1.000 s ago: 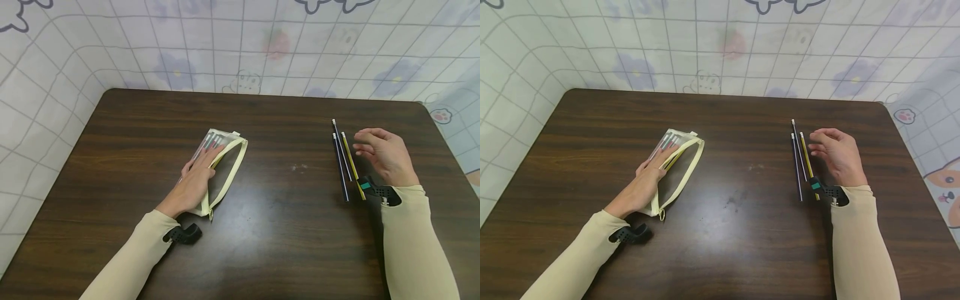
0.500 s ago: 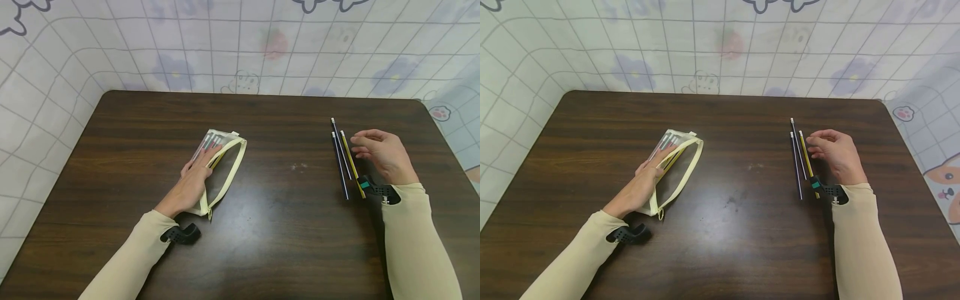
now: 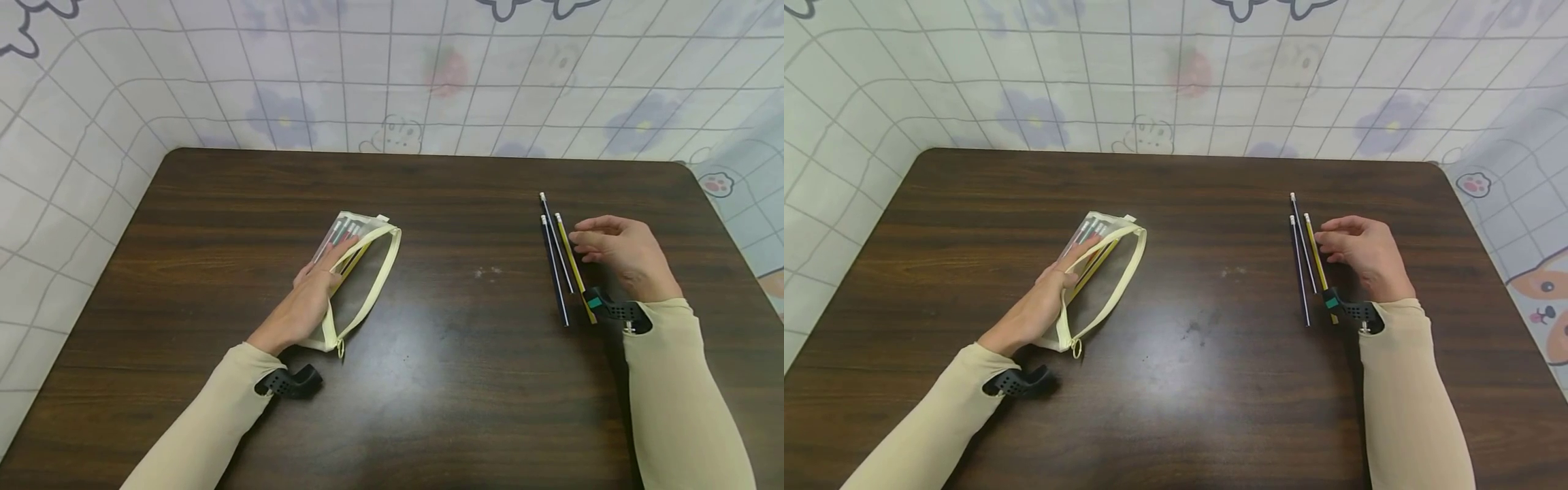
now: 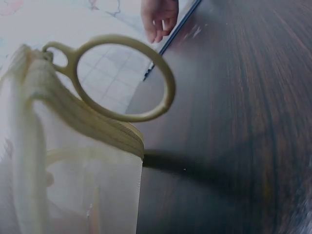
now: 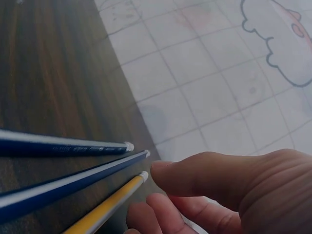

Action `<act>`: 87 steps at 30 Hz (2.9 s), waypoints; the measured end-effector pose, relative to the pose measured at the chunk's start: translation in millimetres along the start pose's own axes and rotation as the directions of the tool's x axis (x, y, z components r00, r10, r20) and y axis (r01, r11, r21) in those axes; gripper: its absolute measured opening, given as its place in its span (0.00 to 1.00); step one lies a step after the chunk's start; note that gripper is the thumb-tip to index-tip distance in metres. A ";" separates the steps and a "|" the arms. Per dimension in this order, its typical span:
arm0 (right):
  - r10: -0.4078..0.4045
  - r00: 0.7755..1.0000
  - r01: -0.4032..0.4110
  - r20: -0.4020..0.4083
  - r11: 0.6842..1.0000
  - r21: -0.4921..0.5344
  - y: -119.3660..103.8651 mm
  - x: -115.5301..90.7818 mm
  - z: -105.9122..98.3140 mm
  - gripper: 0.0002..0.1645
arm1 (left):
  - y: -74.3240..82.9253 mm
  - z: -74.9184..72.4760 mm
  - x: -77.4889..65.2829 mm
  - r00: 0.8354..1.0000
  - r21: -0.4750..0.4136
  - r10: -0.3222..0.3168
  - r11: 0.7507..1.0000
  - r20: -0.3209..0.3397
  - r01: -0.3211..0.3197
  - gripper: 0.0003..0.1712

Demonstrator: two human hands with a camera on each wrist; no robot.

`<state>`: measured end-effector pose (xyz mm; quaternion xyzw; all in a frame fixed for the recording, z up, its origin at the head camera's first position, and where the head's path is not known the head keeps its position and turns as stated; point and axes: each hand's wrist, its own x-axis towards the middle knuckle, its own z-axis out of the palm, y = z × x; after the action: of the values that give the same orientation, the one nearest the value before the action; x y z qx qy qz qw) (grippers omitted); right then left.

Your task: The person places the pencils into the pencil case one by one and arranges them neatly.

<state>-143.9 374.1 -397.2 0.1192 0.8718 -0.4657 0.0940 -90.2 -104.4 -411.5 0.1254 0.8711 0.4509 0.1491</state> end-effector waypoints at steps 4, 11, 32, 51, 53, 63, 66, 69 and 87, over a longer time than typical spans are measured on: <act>0.007 1.000 -0.007 0.011 0.999 -0.042 1.8 0.6 0.5 0.32 | -0.5 -0.5 -0.2 1.000 0.002 -0.001 1.000 0.000 0.001 0.39; 0.010 1.000 -0.008 0.014 0.994 -0.109 1.0 1.4 1.8 0.30 | -1.5 0.2 0.7 1.000 -0.001 0.012 1.000 -0.006 -0.012 0.38; 0.005 0.999 -0.024 -0.047 0.912 -0.409 -12.8 -1.8 5.5 0.24 | 1.2 1.3 1.0 1.000 0.048 0.030 0.998 -0.004 -0.029 0.37; -0.004 1.000 0.000 -0.018 0.974 -0.227 -29.3 -16.2 -5.5 0.34 | 0.6 6.0 2.3 0.998 0.101 0.035 0.994 -0.056 -0.030 0.37; -0.023 1.000 0.021 -0.006 0.983 -0.181 -32.4 -17.0 -3.3 0.32 | 1.4 6.4 2.3 0.997 0.102 0.035 0.994 -0.063 -0.029 0.38; -0.099 0.995 0.099 0.027 0.995 0.001 -48.9 -22.6 14.7 0.22 | 3.0 9.3 1.7 0.997 0.114 0.019 0.993 -0.079 -0.010 0.39; -0.094 0.995 0.092 0.037 0.995 0.045 -52.6 -23.6 21.2 0.21 | 4.0 10.1 1.0 0.996 0.123 0.030 0.992 -0.079 -0.020 0.39; -0.096 0.993 0.092 0.063 0.994 0.067 -56.5 -24.3 28.5 0.21 | 4.2 10.9 0.3 0.995 0.129 0.050 0.991 -0.086 -0.038 0.39; -0.104 0.974 0.056 0.201 0.972 0.229 -66.9 -22.3 78.1 0.18 | 4.3 11.6 -0.8 0.995 0.123 0.051 0.992 -0.086 -0.041 0.38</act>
<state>-138.2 270.3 -381.1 0.0431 0.8034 -0.5737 0.1535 -84.8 -93.5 -414.2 0.1340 0.8994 0.4058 0.0917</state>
